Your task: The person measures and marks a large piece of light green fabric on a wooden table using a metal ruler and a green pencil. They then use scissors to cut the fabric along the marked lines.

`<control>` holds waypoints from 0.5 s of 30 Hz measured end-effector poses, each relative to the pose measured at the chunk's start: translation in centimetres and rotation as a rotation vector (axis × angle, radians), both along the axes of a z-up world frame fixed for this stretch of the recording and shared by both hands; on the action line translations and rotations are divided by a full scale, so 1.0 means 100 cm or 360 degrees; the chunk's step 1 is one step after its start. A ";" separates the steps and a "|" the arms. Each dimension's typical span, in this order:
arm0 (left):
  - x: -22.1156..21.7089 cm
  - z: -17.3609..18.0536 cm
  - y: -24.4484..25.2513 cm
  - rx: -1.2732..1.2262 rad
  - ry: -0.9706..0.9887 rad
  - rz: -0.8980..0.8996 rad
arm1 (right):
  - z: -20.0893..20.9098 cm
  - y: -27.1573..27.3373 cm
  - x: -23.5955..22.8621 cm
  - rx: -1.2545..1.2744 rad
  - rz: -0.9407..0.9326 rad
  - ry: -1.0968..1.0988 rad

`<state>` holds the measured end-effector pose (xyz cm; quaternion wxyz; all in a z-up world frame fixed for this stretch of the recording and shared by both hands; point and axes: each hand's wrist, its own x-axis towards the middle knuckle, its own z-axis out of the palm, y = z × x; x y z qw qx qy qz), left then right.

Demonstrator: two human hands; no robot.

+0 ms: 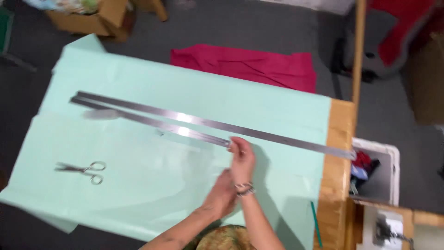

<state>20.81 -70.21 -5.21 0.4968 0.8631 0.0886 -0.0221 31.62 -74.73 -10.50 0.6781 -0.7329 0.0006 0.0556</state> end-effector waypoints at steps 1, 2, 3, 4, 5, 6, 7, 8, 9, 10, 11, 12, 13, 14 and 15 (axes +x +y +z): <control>-0.016 0.027 0.020 -0.0604 0.0550 0.0590 | -0.012 0.038 -0.006 0.0122 0.0159 0.0046; -0.043 -0.011 0.053 -0.0609 0.0532 0.0635 | -0.017 0.065 -0.010 0.0126 0.0206 0.0038; -0.078 -0.045 0.088 0.0073 0.0093 0.0567 | -0.023 0.093 -0.015 0.0036 0.0343 -0.0087; -0.119 -0.075 0.123 0.0756 -0.0337 0.0453 | -0.028 0.119 -0.019 -0.0057 0.0455 -0.0219; -0.140 -0.081 0.171 0.0759 -0.0345 0.0479 | -0.030 0.135 -0.019 -0.0056 0.0478 -0.0233; -0.166 -0.086 0.217 0.1041 -0.0285 0.0568 | -0.033 0.151 -0.022 -0.0146 0.0515 -0.0203; -0.194 -0.092 0.263 0.1323 -0.0217 0.0655 | -0.035 0.167 -0.027 -0.0236 0.0551 -0.0174; -0.213 -0.090 0.299 0.1322 -0.0202 0.0686 | -0.044 0.172 -0.027 -0.0239 0.0585 -0.0174; -0.234 -0.089 0.336 0.1505 0.0009 0.0741 | -0.052 0.178 -0.028 -0.0480 0.0615 -0.0310; -0.254 -0.087 0.373 0.1681 0.0220 0.0782 | -0.061 0.183 -0.028 -0.0718 0.0632 -0.0448; -0.270 -0.093 0.398 0.1676 0.0234 0.0800 | -0.065 0.183 -0.032 -0.0720 0.0655 -0.0451; -0.279 -0.101 0.427 0.1654 0.0454 0.0656 | -0.068 0.182 -0.033 -0.0848 0.0675 -0.0530; -0.289 -0.109 0.456 0.1625 0.0672 0.0511 | -0.072 0.180 -0.034 -0.0975 0.0695 -0.0609; -0.286 -0.107 0.467 0.1618 0.0671 0.0508 | -0.075 0.180 -0.033 -0.0983 0.0695 -0.0608; -0.282 -0.105 0.478 0.1582 0.0691 0.0376 | -0.078 0.180 -0.033 -0.1044 0.0671 -0.0719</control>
